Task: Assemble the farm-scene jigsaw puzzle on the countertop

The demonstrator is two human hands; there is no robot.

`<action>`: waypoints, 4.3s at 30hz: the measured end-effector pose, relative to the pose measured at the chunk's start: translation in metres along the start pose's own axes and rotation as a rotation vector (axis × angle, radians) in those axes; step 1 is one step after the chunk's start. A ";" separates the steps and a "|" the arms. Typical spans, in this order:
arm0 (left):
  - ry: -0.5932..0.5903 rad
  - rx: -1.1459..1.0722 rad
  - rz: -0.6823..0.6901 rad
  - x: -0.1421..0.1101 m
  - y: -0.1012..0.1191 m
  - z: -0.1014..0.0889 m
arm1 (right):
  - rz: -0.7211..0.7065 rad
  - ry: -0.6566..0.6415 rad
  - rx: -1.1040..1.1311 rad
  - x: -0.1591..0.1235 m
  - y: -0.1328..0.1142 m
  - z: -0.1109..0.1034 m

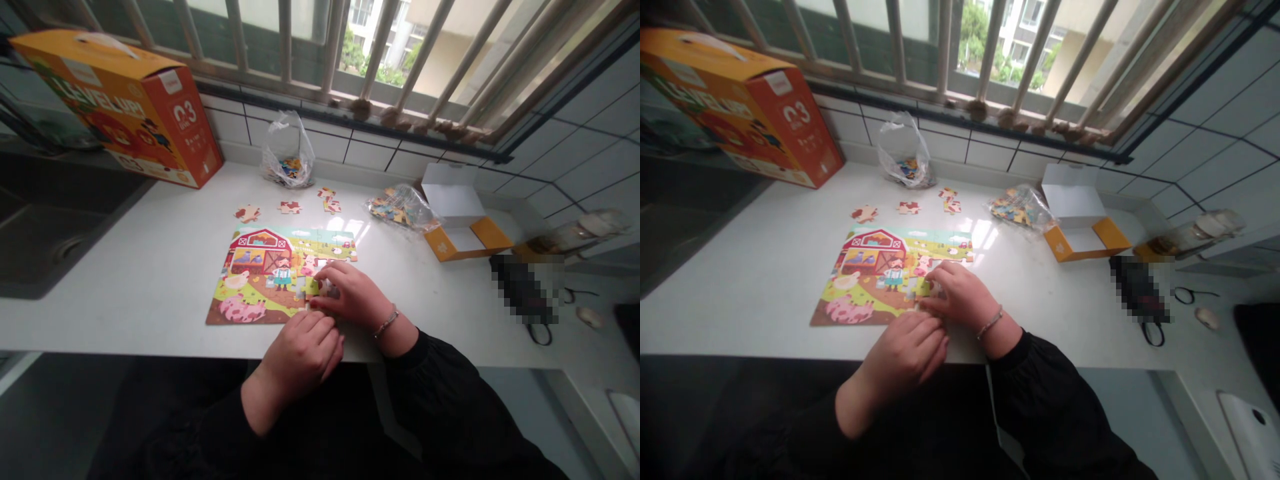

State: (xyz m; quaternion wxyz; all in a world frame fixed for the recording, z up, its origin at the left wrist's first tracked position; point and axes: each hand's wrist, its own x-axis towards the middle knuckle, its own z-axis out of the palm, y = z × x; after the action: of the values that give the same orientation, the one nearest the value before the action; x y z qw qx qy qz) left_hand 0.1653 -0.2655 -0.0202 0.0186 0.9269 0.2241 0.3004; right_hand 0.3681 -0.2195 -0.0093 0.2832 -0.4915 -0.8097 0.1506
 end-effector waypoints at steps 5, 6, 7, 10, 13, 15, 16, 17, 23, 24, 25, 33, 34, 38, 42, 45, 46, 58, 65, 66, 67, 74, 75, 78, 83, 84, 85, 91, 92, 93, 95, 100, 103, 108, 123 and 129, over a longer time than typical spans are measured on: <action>0.027 0.009 0.010 0.001 0.000 -0.001 | -0.020 0.007 -0.054 0.014 -0.015 0.013; 0.028 0.009 0.009 0.002 0.000 -0.001 | -0.025 0.002 -0.056 0.015 -0.017 0.014; 0.030 0.008 0.007 0.002 0.001 -0.001 | -0.030 -0.002 -0.053 0.015 -0.018 0.014; 0.049 0.002 0.010 0.001 0.001 -0.001 | -0.036 -0.022 -0.033 0.015 -0.019 0.012; 0.086 -0.021 0.032 -0.003 0.001 -0.001 | -0.042 -0.069 -0.032 0.013 -0.020 0.010; 0.100 -0.048 0.033 -0.005 0.002 -0.004 | -0.043 -0.091 -0.031 0.012 -0.021 0.010; 0.101 -0.063 0.030 -0.006 0.002 -0.005 | -0.046 -0.096 -0.024 0.012 -0.021 0.010; 0.097 -0.079 0.028 -0.006 0.002 -0.008 | -0.051 -0.098 -0.013 0.012 -0.020 0.010; 0.115 -0.108 -0.005 -0.007 -0.010 -0.023 | -0.098 -0.060 0.051 0.013 -0.014 0.011; 0.121 -0.089 -0.033 -0.007 -0.015 -0.025 | -0.107 -0.053 0.061 0.013 -0.013 0.010; 0.122 -0.065 -0.067 -0.008 -0.021 -0.027 | -0.118 -0.048 0.070 0.013 -0.013 0.010; 0.009 0.101 -0.273 -0.014 -0.052 -0.026 | -0.185 -0.046 0.080 0.014 -0.010 0.005; -0.006 0.094 -0.273 -0.014 -0.052 -0.025 | -0.182 -0.051 0.087 0.014 -0.009 0.005; -0.034 0.075 -0.287 -0.013 -0.050 -0.022 | -0.132 -0.024 0.091 0.012 -0.006 0.002; -0.075 0.073 -0.304 -0.014 -0.050 -0.023 | 0.033 0.231 -0.009 0.009 -0.003 -0.007; -0.116 0.075 -0.301 -0.014 -0.051 -0.023 | 0.062 0.241 -0.014 0.007 0.001 -0.009; -0.126 0.078 -0.301 -0.013 -0.051 -0.023 | 0.046 0.195 -0.005 0.007 0.002 -0.008; -0.154 0.076 -0.331 -0.009 -0.050 -0.026 | 0.026 0.122 0.024 0.010 0.015 -0.011; -0.189 0.130 -0.437 0.028 -0.104 -0.054 | 0.140 0.402 -0.006 0.020 0.052 -0.037; -0.153 0.200 -0.531 0.037 -0.122 -0.058 | 0.155 0.423 -0.004 0.021 0.057 -0.038; -0.116 0.274 -0.638 0.045 -0.142 -0.061 | 0.169 0.438 -0.002 0.022 0.061 -0.038; -0.235 0.360 -1.055 0.076 -0.253 -0.053 | 0.203 0.487 0.042 0.026 0.075 -0.038; -0.209 0.343 -1.059 0.074 -0.261 -0.049 | 0.207 0.497 0.047 0.025 0.075 -0.040; -0.130 0.290 -1.050 0.067 -0.275 -0.040 | 0.241 0.535 0.058 0.024 0.079 -0.044; -0.074 0.174 -1.071 0.058 -0.287 -0.039 | 0.313 0.585 0.069 0.023 0.083 -0.047; -0.040 0.137 -1.071 0.057 -0.287 -0.040 | 0.310 0.586 0.075 0.022 0.083 -0.047; 0.012 0.091 -1.067 0.057 -0.287 -0.041 | 0.305 0.586 0.080 0.022 0.082 -0.047; 0.372 -0.573 -0.878 0.071 -0.250 -0.047 | 0.318 0.562 0.165 0.020 0.071 -0.048; 0.341 -0.729 -0.831 0.076 -0.237 -0.048 | 0.337 0.527 0.231 0.020 0.068 -0.048; 0.251 -0.846 -0.797 0.080 -0.222 -0.049 | 0.352 0.482 0.313 0.020 0.065 -0.048; -0.038 -0.982 -0.732 0.086 -0.191 -0.048 | 0.359 0.364 0.485 0.021 0.058 -0.048; -0.406 -0.999 -0.521 0.090 -0.144 -0.028 | 0.309 0.016 0.565 0.024 0.043 -0.043; -0.432 -0.924 -0.507 0.088 -0.142 -0.016 | 0.293 -0.098 0.536 0.025 0.042 -0.038; -0.417 -0.793 -0.466 0.086 -0.147 -0.017 | 0.339 -0.146 0.537 0.022 0.046 -0.036; -0.467 -0.546 -0.360 0.085 -0.151 -0.020 | 0.409 -0.297 0.507 0.015 0.046 -0.048; -0.480 -0.536 -0.352 0.086 -0.150 -0.022 | 0.454 -0.246 0.334 0.014 0.050 -0.049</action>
State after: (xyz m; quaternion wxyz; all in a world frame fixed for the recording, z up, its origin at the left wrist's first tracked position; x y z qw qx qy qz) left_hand 0.1538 -0.0959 0.0194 0.3630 0.8805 0.2824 0.1152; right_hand 0.4285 -0.1854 0.0074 0.2190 -0.5847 -0.6714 0.3993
